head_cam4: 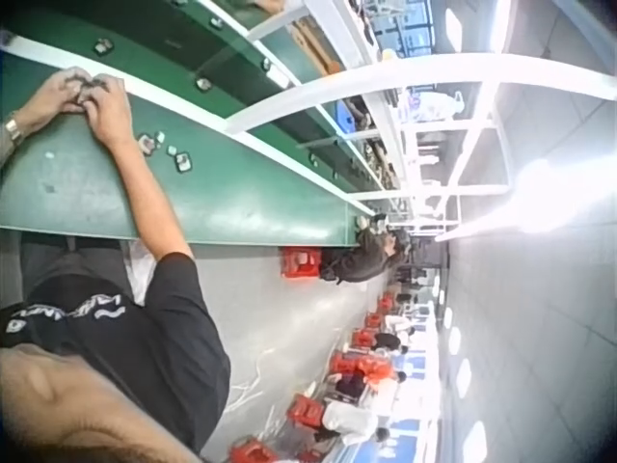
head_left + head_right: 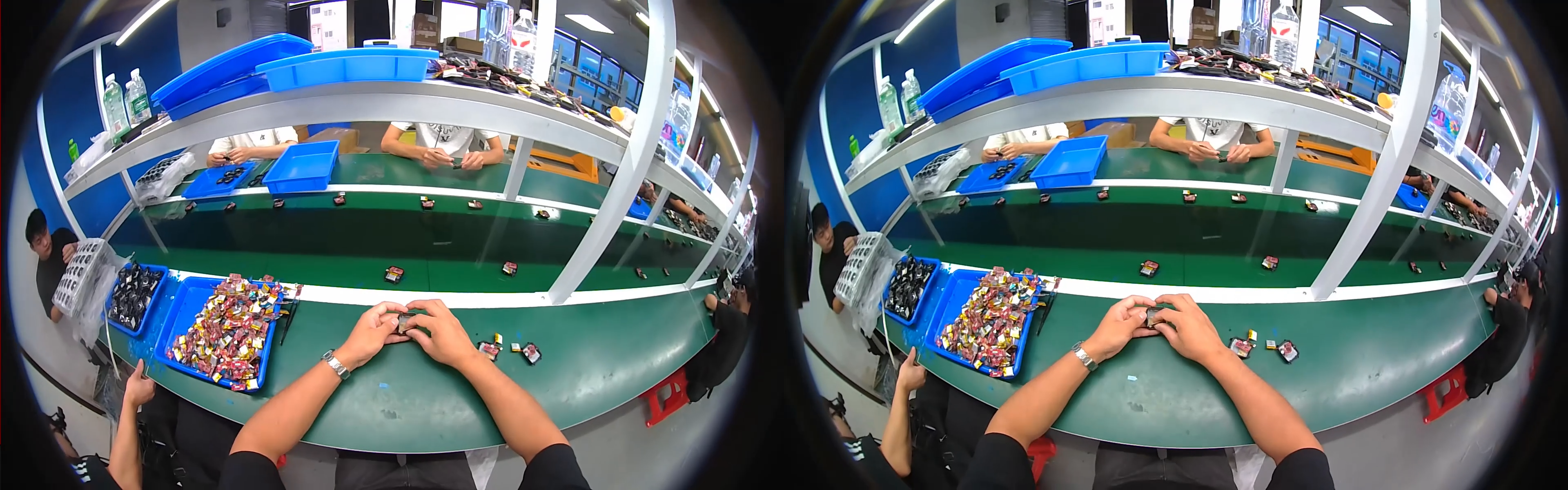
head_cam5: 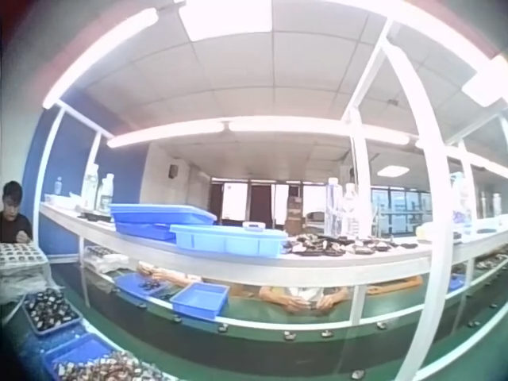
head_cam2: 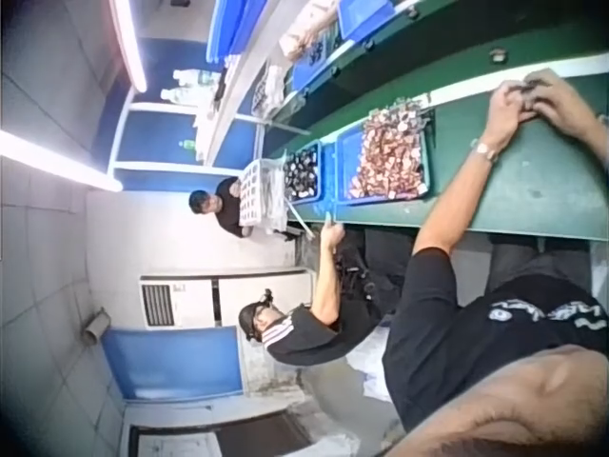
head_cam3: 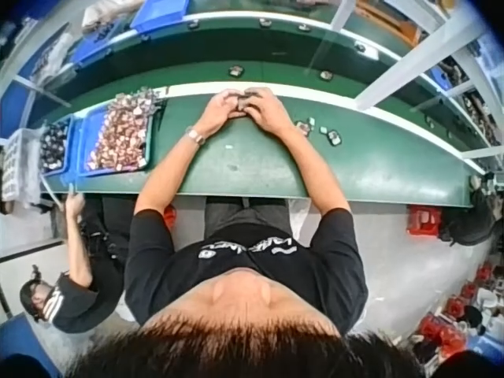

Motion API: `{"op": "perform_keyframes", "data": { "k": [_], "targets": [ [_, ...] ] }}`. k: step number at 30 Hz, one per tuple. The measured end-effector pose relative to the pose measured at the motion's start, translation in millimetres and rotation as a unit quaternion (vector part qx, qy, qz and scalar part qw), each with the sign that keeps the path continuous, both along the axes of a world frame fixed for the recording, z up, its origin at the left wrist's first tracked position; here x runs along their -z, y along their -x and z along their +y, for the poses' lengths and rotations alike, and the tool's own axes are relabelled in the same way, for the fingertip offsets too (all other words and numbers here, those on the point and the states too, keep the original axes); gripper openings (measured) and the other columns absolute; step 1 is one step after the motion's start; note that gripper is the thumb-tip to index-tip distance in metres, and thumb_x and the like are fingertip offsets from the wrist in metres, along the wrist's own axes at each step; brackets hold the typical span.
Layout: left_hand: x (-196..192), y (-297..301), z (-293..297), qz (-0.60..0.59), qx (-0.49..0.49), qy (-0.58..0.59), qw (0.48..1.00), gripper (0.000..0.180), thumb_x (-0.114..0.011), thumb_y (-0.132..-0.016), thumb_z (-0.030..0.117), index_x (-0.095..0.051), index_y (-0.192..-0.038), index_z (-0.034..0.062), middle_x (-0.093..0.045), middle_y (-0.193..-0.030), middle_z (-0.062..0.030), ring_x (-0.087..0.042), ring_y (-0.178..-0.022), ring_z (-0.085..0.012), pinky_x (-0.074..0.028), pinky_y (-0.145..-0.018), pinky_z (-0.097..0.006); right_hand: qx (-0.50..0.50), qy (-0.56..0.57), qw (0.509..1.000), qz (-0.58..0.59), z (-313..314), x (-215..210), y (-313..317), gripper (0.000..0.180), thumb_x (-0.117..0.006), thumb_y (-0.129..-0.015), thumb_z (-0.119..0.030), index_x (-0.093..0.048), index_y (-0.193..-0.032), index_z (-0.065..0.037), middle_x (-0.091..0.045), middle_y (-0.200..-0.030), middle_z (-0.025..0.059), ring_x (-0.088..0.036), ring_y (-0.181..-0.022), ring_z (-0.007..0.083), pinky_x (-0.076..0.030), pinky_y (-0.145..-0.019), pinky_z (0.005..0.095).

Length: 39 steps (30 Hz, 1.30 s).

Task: Assembling small electronic components on a factory production line.

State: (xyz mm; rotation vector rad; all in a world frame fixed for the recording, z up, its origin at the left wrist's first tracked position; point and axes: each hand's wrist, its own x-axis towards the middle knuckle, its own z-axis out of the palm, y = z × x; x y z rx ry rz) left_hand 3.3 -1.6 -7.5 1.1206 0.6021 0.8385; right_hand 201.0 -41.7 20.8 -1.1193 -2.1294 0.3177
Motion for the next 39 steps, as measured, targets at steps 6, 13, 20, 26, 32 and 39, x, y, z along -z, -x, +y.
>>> {"op": "perform_keyframes", "data": {
  "k": [6, 13, 20, 26, 32, 39],
  "targets": [
    [-1.8, 2.9, 3.0, -0.031, 0.058, -0.001, 0.998, 0.030, -0.048, -0.099, -0.001, -0.048, -0.129, 0.0036, -0.059, -0.126, -0.0110, -0.061, -0.115, -0.0198, -0.054, -0.101, -0.038, 0.040, 0.032, 0.995, 0.082, -0.3, 8.4, 1.2, 0.012, -0.070, -0.085, -0.010, -0.073, -0.097, -0.009, -0.062, -0.123, 0.0066, -0.054, -0.119, 0.0284, -0.047, -0.100, 0.0387],
    [-3.3, 3.1, 2.2, 0.013, 0.060, -0.008, 0.998, 0.032, -0.047, -0.099, -0.002, -0.047, -0.131, 0.0034, -0.058, -0.126, -0.0115, -0.060, -0.117, -0.0192, -0.053, -0.101, -0.037, 0.015, 0.066, 0.991, 0.116, -1.7, 10.6, -0.7, 0.012, -0.072, -0.083, -0.012, -0.074, -0.094, -0.009, -0.064, -0.124, 0.0076, -0.056, -0.119, 0.0295, -0.045, -0.102, 0.0408],
    [-2.8, 1.3, 0.5, -0.014, 0.065, -0.006, 0.998, 0.027, -0.047, -0.103, 0.006, -0.048, -0.130, 0.0047, -0.058, -0.127, -0.0106, -0.059, -0.117, -0.0189, -0.053, -0.100, -0.036, 0.074, 0.021, 0.986, 0.148, -6.5, 16.3, 7.3, 0.011, -0.072, -0.082, -0.011, -0.074, -0.092, -0.008, -0.064, -0.123, 0.0067, -0.056, -0.118, 0.0291, -0.047, -0.099, 0.0398],
    [-1.4, 2.5, 0.9, -0.013, 0.053, 0.009, 0.998, 0.028, -0.055, -0.101, 0.014, -0.050, -0.127, 0.0065, -0.060, -0.124, -0.0084, -0.060, -0.115, -0.0179, -0.053, -0.098, -0.036, 0.072, 0.007, 0.986, 0.151, -8.0, 18.3, 13.7, 0.011, -0.071, -0.082, -0.009, -0.074, -0.093, -0.008, -0.065, -0.118, 0.0058, -0.056, -0.115, 0.0286, -0.049, -0.096, 0.0396],
    [3.6, 3.7, 2.6, -0.013, 0.054, -0.008, 0.998, 0.026, -0.048, -0.104, 0.012, -0.048, -0.129, 0.0048, -0.059, -0.127, -0.0103, -0.060, -0.116, -0.0182, -0.053, -0.098, -0.035, 0.090, -0.031, 0.985, 0.147, -8.3, 21.7, 17.0, 0.015, -0.071, -0.081, -0.007, -0.075, -0.096, -0.007, -0.064, -0.119, 0.0060, -0.056, -0.115, 0.0278, -0.049, -0.095, 0.0389],
    [2.7, 0.9, -1.1, 0.018, 0.030, -0.005, 0.999, 0.024, -0.048, -0.103, 0.008, -0.049, -0.127, 0.0043, -0.059, -0.129, -0.0113, -0.060, -0.117, -0.0189, -0.053, -0.099, -0.036, 0.080, -0.067, 0.984, 0.143, -9.6, 20.3, 19.1, 0.020, -0.070, -0.078, -0.002, -0.073, -0.098, -0.005, -0.062, -0.122, 0.0089, -0.054, -0.118, 0.0307, -0.049, -0.096, 0.0395]
  ]
}}
